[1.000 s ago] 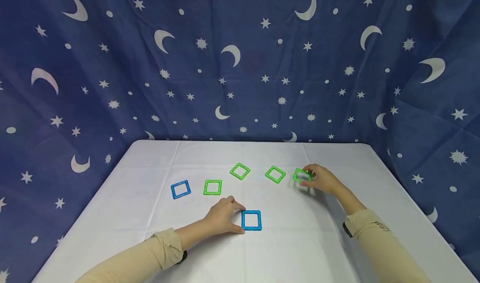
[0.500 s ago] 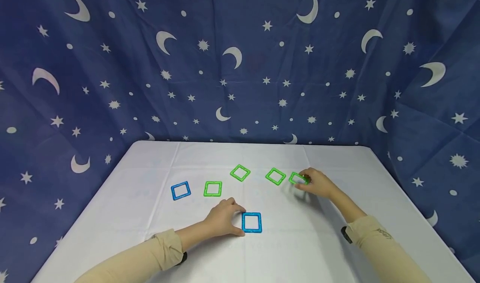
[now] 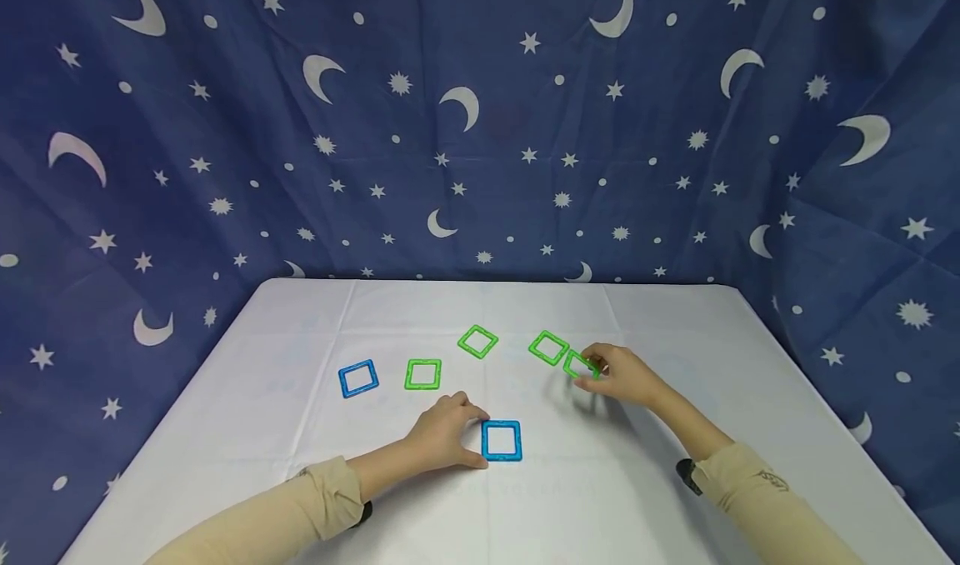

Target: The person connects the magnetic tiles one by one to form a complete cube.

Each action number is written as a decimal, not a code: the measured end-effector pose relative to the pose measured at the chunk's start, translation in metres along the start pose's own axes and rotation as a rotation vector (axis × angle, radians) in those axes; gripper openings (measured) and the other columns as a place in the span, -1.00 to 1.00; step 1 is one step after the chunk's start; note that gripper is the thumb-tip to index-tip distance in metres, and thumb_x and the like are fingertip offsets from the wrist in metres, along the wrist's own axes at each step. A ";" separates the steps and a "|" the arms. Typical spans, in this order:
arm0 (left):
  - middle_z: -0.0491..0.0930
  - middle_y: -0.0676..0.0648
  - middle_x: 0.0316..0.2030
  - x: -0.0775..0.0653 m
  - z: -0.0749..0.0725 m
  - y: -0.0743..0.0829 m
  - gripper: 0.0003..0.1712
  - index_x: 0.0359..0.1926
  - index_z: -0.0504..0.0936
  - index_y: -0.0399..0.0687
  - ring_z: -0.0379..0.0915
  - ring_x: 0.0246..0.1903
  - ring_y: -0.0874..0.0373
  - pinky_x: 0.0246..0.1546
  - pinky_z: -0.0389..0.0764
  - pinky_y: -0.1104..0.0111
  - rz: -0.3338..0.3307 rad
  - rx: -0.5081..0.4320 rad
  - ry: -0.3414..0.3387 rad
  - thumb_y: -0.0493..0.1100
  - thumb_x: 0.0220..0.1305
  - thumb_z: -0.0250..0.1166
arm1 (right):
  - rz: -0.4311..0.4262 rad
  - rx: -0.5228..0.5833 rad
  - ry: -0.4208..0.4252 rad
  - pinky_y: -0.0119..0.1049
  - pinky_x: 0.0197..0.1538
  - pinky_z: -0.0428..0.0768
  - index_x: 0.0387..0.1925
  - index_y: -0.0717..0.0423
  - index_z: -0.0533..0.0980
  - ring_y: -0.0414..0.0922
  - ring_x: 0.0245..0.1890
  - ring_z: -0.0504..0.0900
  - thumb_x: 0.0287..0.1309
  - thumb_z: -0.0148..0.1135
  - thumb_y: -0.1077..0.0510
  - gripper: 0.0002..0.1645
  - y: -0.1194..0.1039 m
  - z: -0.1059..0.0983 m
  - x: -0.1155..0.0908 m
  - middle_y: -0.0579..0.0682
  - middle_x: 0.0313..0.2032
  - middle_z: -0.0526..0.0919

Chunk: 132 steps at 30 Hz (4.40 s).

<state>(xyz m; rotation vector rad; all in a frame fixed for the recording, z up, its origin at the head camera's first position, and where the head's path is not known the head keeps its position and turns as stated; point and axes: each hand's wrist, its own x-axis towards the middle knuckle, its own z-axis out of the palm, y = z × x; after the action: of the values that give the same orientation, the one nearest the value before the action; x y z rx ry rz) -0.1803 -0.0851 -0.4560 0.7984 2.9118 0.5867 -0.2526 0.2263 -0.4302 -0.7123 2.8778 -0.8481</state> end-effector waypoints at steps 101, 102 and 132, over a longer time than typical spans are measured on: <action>0.44 0.02 -0.27 0.000 0.002 0.003 -0.38 -0.12 0.63 -0.04 0.27 -0.30 0.19 -0.35 0.44 0.38 -0.015 0.002 0.010 0.14 -0.22 0.55 | -0.118 0.248 -0.185 0.14 0.19 0.37 0.08 0.26 0.29 0.24 0.16 0.46 0.02 0.39 0.11 -0.34 -0.068 0.066 -0.027 0.38 0.10 0.50; 0.44 0.03 -0.27 0.000 0.002 0.004 -0.39 -0.12 0.63 -0.04 0.27 -0.30 0.19 -0.34 0.44 0.38 -0.017 0.004 0.007 0.13 -0.21 0.55 | -0.120 0.245 -0.186 0.14 0.20 0.37 0.08 0.26 0.29 0.24 0.16 0.47 0.02 0.39 0.11 -0.34 -0.068 0.066 -0.027 0.37 0.10 0.51; 0.45 0.02 -0.25 0.001 0.001 0.006 -0.35 -0.07 0.61 -0.06 0.27 -0.30 0.20 -0.28 0.43 0.38 -0.025 -0.001 0.021 0.14 -0.20 0.54 | -0.136 0.245 -0.191 0.12 0.22 0.34 0.09 0.23 0.29 0.20 0.18 0.46 0.02 0.39 0.11 -0.33 -0.066 0.065 -0.025 0.32 0.10 0.52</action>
<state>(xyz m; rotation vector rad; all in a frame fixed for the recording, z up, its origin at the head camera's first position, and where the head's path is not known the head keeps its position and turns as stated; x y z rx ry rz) -0.1785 -0.0792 -0.4551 0.7594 2.9356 0.5974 -0.1914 0.1557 -0.4517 -0.9125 2.5257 -1.0611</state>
